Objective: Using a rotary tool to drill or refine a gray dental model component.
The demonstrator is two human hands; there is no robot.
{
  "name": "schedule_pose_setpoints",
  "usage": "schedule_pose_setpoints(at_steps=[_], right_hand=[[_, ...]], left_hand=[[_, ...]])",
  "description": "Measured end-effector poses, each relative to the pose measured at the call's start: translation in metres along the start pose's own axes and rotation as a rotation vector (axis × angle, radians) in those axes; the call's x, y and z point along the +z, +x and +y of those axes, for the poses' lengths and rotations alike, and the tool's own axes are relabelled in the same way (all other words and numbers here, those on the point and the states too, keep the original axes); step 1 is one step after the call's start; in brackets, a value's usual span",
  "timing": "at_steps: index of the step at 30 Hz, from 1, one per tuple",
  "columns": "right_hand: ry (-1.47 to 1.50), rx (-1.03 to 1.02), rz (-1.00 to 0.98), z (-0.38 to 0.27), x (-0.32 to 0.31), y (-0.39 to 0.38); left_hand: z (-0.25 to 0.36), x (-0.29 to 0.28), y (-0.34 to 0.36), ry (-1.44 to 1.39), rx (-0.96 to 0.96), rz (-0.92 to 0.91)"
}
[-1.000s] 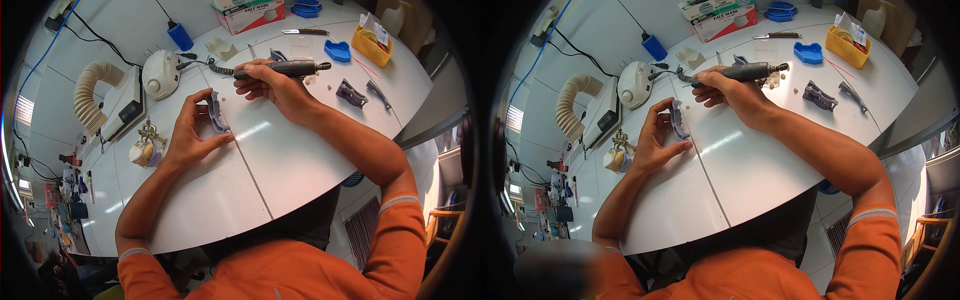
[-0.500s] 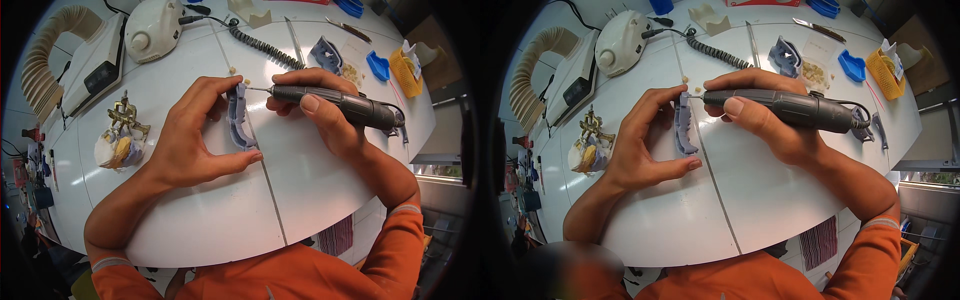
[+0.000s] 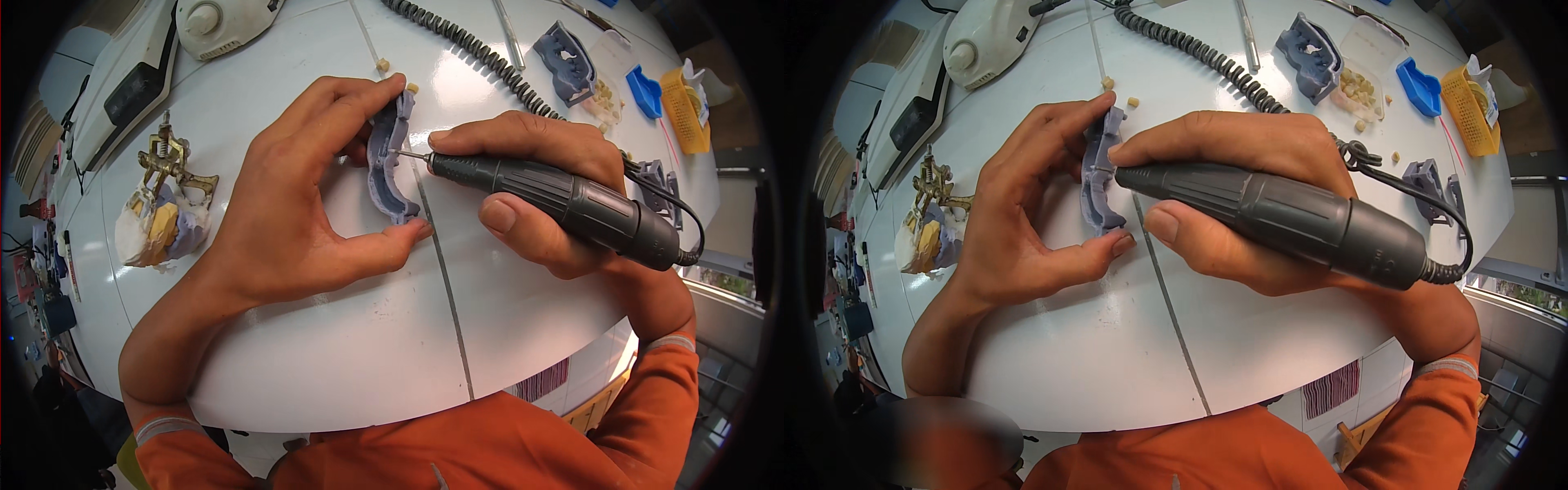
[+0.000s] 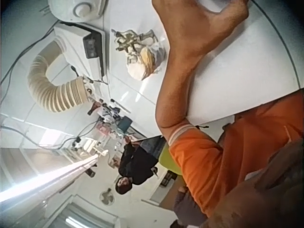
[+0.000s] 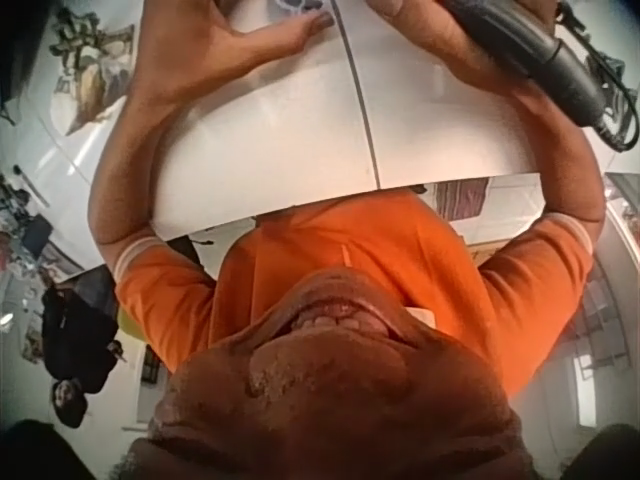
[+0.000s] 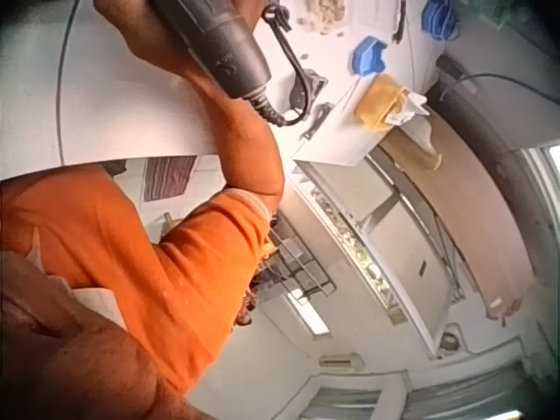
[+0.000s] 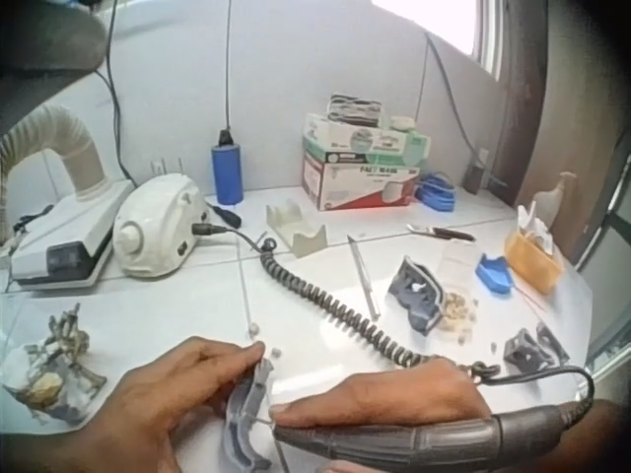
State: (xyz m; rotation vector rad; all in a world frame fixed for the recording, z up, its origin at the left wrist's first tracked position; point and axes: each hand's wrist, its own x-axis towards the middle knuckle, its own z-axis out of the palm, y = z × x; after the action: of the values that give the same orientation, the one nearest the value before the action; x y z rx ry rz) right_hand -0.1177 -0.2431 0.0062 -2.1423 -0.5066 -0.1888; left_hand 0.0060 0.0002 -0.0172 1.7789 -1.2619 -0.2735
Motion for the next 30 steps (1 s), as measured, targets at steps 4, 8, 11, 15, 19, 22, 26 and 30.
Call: schedule_pose_setpoints(at_steps=[4, 8, 11, 15, 19, 22, 26, 30], right_hand=[[-0.017, 0.004, 0.006, -0.0011, -0.0005, 0.0001], [-0.029, 0.002, 0.038, 0.0007, 0.0021, 0.0005], [-0.044, 0.004, 0.017, 0.0014, 0.0009, 0.0002], [-0.038, -0.007, 0.016, 0.0019, 0.0026, -0.0009], [-0.054, -0.024, 0.013, 0.0003, 0.0018, 0.0014], [-0.081, -0.024, 0.003, -0.0014, 0.0027, 0.0006], [-0.085, -0.003, 0.014, -0.0020, 0.0042, 0.0004], [-0.111, -0.008, 0.014, -0.0017, 0.0043, 0.0001]], left_hand=[[-0.0008, -0.0020, 0.0003, 0.000, 0.012, -0.035], [0.0002, -0.0042, -0.0002, -0.017, 0.002, -0.044], [0.0016, -0.0038, -0.0001, -0.013, 0.007, -0.029], [0.0016, -0.0028, 0.0005, -0.004, 0.007, -0.031], [0.0015, -0.0071, 0.0009, 0.031, -0.013, -0.061], [0.0002, -0.0051, 0.0002, 0.013, -0.002, -0.047], [-0.0005, -0.0054, 0.0007, 0.008, 0.009, -0.047], [-0.0008, -0.0039, 0.0005, 0.012, -0.001, -0.046]])
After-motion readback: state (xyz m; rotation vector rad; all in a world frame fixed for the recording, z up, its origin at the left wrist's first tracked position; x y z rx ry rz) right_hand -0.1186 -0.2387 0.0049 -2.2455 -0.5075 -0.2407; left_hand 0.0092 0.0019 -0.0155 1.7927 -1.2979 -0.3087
